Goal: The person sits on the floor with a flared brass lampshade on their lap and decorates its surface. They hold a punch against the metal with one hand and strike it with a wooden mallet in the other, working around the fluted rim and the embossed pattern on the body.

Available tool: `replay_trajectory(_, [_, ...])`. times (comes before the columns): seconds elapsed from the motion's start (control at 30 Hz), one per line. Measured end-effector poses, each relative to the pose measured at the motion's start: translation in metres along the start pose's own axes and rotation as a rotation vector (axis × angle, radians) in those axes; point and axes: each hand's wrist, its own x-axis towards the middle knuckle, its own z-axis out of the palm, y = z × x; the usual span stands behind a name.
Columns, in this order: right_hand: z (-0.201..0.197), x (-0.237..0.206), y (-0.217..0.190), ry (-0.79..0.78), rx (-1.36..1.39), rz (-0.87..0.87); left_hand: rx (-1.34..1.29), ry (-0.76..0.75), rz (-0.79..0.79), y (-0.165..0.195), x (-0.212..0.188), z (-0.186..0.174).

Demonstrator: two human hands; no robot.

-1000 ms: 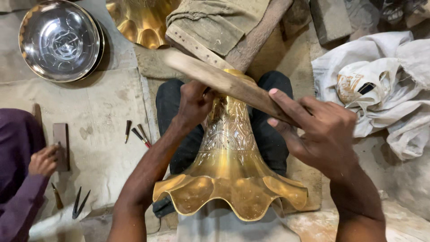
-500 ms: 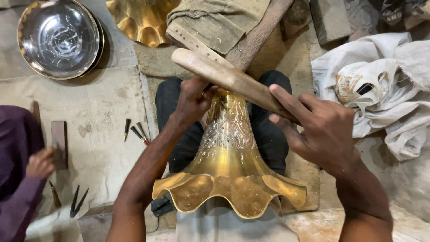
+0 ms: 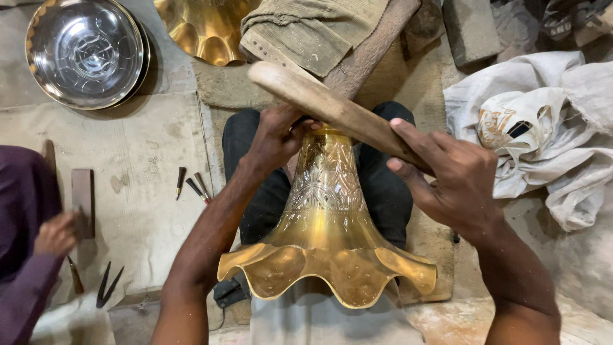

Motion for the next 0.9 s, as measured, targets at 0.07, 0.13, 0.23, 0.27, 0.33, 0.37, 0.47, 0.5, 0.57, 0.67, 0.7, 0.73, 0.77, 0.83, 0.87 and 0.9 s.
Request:
replay_trajectory(0.07, [0.0, 0.0, 0.001, -0.009, -0.014, 0.012, 0.037, -0.005, 0.025, -0.003, 0.001, -0.001])
replay_trajectory(0.13, [0.001, 0.0, 0.001, -0.081, -0.116, 0.072, 0.081, -0.012, 0.054, -0.003, 0.002, -0.002])
replay_trajectory(0.23, [0.001, -0.001, 0.0, 0.08, 0.156, -0.061, 0.061, -0.032, 0.013, 0.002, 0.005, -0.005])
replay_trajectory(0.27, [0.0, -0.001, -0.001, 0.03, 0.072, -0.017, 0.057, -0.043, 0.003, 0.005, 0.006, -0.007])
replay_trajectory(0.33, [-0.002, -0.002, -0.003, -0.067, -0.09, 0.06, 0.056, -0.06, -0.013, 0.012, 0.01, -0.009])
replay_trajectory(0.37, [-0.002, -0.003, -0.004, -0.013, 0.034, 0.052, 0.046, -0.068, -0.006, 0.015, 0.012, -0.011])
replay_trajectory(0.47, [-0.004, -0.004, -0.007, 0.021, 0.163, 0.09, 0.024, -0.078, 0.026, 0.022, 0.018, -0.016])
replay_trajectory(0.5, [-0.004, -0.004, -0.008, -0.049, 0.047, 0.142, 0.027, -0.075, 0.043, 0.023, 0.019, -0.018])
replay_trajectory(0.57, [-0.003, -0.004, -0.009, -0.025, 0.093, 0.148, 0.062, -0.1, 0.02, 0.022, 0.02, -0.02])
replay_trajectory(0.67, [-0.001, -0.004, -0.01, 0.055, 0.235, 0.106, 0.087, -0.139, -0.002, 0.017, 0.02, -0.018])
replay_trajectory(0.7, [0.0, -0.005, -0.009, -0.041, 0.059, 0.149, 0.067, -0.122, 0.061, 0.015, 0.02, -0.017])
replay_trajectory(0.73, [0.0, -0.006, -0.009, -0.137, -0.115, 0.189, 0.046, -0.106, 0.124, 0.013, 0.02, -0.017])
replay_trajectory(0.77, [-0.001, -0.008, -0.008, -0.087, -0.008, 0.173, -0.061, -0.084, 0.021, 0.012, 0.021, -0.017])
replay_trajectory(0.83, [-0.002, -0.014, -0.004, 0.011, 0.205, 0.146, -0.28, -0.05, -0.187, 0.009, 0.024, -0.021])
replay_trajectory(0.87, [0.0, -0.017, -0.001, 0.042, 0.27, 0.205, -0.295, 0.005, -0.181, 0.009, 0.026, -0.025])
replay_trajectory(0.9, [0.002, -0.021, 0.003, 0.071, 0.334, 0.266, -0.312, 0.062, -0.176, 0.009, 0.028, -0.028])
